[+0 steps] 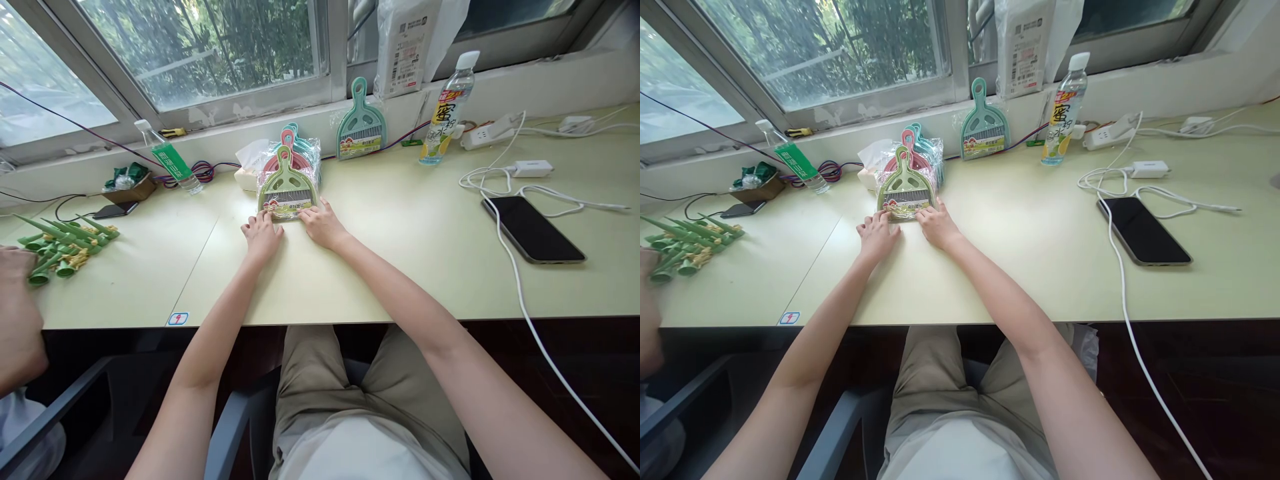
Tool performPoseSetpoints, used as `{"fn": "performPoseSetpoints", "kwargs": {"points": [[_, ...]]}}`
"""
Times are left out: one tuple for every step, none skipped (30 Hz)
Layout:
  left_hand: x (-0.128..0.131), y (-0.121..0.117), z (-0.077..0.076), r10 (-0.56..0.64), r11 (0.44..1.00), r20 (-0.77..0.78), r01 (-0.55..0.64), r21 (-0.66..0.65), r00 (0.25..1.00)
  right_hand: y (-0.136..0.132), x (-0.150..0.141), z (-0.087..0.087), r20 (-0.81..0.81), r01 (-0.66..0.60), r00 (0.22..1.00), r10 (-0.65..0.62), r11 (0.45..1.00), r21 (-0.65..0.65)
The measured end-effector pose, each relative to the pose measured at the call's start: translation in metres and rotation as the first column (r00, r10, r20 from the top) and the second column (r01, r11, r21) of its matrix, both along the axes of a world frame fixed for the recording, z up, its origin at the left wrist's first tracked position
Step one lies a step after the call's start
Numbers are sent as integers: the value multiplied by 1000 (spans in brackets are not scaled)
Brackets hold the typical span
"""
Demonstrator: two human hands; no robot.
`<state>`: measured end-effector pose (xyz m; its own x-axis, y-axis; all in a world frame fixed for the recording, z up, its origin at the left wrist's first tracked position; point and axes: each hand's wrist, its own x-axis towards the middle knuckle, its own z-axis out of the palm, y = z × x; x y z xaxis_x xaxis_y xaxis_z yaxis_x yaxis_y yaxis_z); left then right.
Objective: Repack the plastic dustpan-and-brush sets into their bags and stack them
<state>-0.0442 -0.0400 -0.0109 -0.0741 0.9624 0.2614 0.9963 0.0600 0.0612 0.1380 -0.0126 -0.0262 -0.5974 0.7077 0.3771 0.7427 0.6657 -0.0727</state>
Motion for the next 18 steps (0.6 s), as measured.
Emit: {"fn": "performPoseSetpoints", "kwargs": {"points": [[-1,0,0,3,1000,-3,-3,9,1000,0,0,0,0,-1,1000,1,1000,-2],[-2,1,-1,3,1000,-9,-3,14,1000,0,0,1,-2,-2,1000,2,1000,-4],[-2,1,-2,4,1000,-15,-4,17,1000,-1,0,1,-6,-3,1000,3,1000,-7],[-2,1,-2,5,1000,-20,-5,18,1000,-1,0,1,-10,-4,1000,4,1000,-9],[-2,1,-2,6,1000,-22,-5,18,1000,-1,0,1,-13,-4,1000,4,1000,-9],[-2,1,-2,6,1000,-22,-6,18,1000,-1,0,1,-15,-5,1000,4,1000,-9],[-2,1,-2,8,1000,-18,-8,18,1000,-1,0,1,-15,-5,1000,5,1000,-8],[-2,0,-1,12,1000,-13,-12,17,1000,-1,0,1,-14,-6,1000,6,1000,-8],[-3,0,1,18,1000,-8,-18,13,1000,0,0,1,-13,-7,1000,7,1000,-8],[-4,0,2,24,1000,-5,-24,6,1000,0,0,1,-11,-9,1000,9,1000,-9],[-5,0,4,31,1000,-3,-31,-4,1000,0,0,1,-9,-9,1000,9,1000,-10],[-6,0,5,37,999,-3,-37,-15,999,0,1,0,-7,-10,1000,10,1000,-12],[-7,0,7,41,999,-4,-41,-25,999,0,1,1,-6,-11,1000,11,1000,-14],[-8,0,7,43,999,-6,-43,-32,999,0,1,1,-6,-12,1000,12,1000,-15],[-8,0,8,43,998,-8,-43,-36,999,0,1,1,-5,-12,1000,12,1000,-15],[-9,0,8,41,998,-11,-42,-37,999,0,1,1,-5,-12,1000,12,1000,-15],[-9,0,7,38,999,-15,-39,-35,999,0,1,1,-4,-12,1000,12,1000,-15],[-9,1,6,35,999,-20,-35,-30,999,0,1,0,-4,-12,1000,12,1000,-16]]}}
